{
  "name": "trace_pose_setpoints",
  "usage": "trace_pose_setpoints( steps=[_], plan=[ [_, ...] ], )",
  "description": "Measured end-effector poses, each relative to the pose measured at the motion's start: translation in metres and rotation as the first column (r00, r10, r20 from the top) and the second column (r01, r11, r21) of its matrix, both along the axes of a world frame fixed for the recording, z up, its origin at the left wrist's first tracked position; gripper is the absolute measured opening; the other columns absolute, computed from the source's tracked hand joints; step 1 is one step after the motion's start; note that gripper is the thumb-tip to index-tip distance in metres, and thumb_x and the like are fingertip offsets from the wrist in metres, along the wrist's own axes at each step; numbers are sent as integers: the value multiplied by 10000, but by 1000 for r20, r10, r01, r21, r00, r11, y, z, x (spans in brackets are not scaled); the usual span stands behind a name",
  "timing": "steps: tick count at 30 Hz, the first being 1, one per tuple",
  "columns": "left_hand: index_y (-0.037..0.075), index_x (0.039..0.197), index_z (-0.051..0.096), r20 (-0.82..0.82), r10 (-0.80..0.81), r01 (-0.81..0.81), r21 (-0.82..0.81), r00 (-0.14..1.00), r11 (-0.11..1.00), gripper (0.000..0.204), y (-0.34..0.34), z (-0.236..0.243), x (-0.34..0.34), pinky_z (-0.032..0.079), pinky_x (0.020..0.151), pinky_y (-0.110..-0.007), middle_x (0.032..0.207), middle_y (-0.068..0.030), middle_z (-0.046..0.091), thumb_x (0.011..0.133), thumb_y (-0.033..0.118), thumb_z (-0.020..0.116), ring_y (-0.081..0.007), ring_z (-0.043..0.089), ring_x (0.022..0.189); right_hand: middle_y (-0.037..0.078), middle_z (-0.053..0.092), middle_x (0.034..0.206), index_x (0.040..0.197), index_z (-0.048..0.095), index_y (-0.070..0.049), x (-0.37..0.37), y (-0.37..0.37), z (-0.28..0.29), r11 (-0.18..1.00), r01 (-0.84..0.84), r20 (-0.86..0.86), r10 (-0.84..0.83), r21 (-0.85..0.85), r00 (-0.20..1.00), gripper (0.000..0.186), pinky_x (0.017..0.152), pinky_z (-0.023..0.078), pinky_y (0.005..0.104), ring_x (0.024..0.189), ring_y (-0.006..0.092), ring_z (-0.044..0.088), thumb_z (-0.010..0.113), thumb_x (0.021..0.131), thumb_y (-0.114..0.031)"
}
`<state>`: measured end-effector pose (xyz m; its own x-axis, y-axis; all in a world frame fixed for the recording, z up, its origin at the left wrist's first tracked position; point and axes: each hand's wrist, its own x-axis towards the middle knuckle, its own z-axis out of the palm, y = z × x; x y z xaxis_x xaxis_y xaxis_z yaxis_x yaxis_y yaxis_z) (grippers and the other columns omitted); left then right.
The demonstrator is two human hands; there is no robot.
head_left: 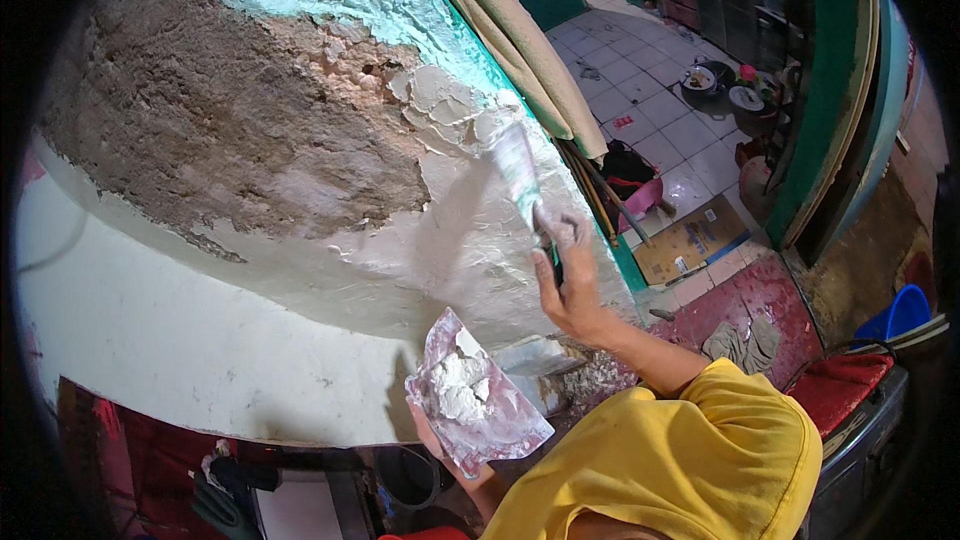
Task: The person applies white plaster to a damaged indoor wall using a putty knife and a hawk, smoothing the material over the exposed surface.
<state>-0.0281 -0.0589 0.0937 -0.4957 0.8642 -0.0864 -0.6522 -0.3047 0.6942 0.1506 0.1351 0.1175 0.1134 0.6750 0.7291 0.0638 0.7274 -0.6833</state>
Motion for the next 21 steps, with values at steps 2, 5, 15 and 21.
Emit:
trace_pose_setpoints(
  steps=[2,5,15,21],
  plan=[
    [24,1325,387,13,-42,42,-24,999,999,552,1,12,7,342,1018,-487,1337,-179,430,945,424,377,-343,448,1195,261,410,1085,1240,452,24,7,9,7,999,-6,-58,4,-39,998,446,806,419,401,971,392,472,554,807,41],
    [24,1331,380,-44,43,-44,-22,998,999,571,-3,-5,-2,342,1018,-487,1345,-175,423,943,442,374,-343,446,1198,230,422,1048,1229,467,36,2,17,7,999,-24,-68,21,-39,997,420,807,405,367,940,342,473,540,816,39],
    [19,1327,383,-17,32,-31,33,999,999,532,0,-4,-1,307,1042,-483,1353,-179,411,955,399,364,-347,421,1219,246,408,1077,1252,455,8,7,13,4,999,-26,-47,25,-21,999,451,850,395,389,984,373,451,555,812,29],
    [15,1309,402,-40,53,-53,5,998,999,505,5,6,8,345,1026,-453,1320,-172,442,959,378,366,-323,445,1192,235,406,1088,1250,465,-4,10,10,-1,999,-37,21,37,4,999,473,822,421,372,965,355,472,544,789,64]
  ],
)
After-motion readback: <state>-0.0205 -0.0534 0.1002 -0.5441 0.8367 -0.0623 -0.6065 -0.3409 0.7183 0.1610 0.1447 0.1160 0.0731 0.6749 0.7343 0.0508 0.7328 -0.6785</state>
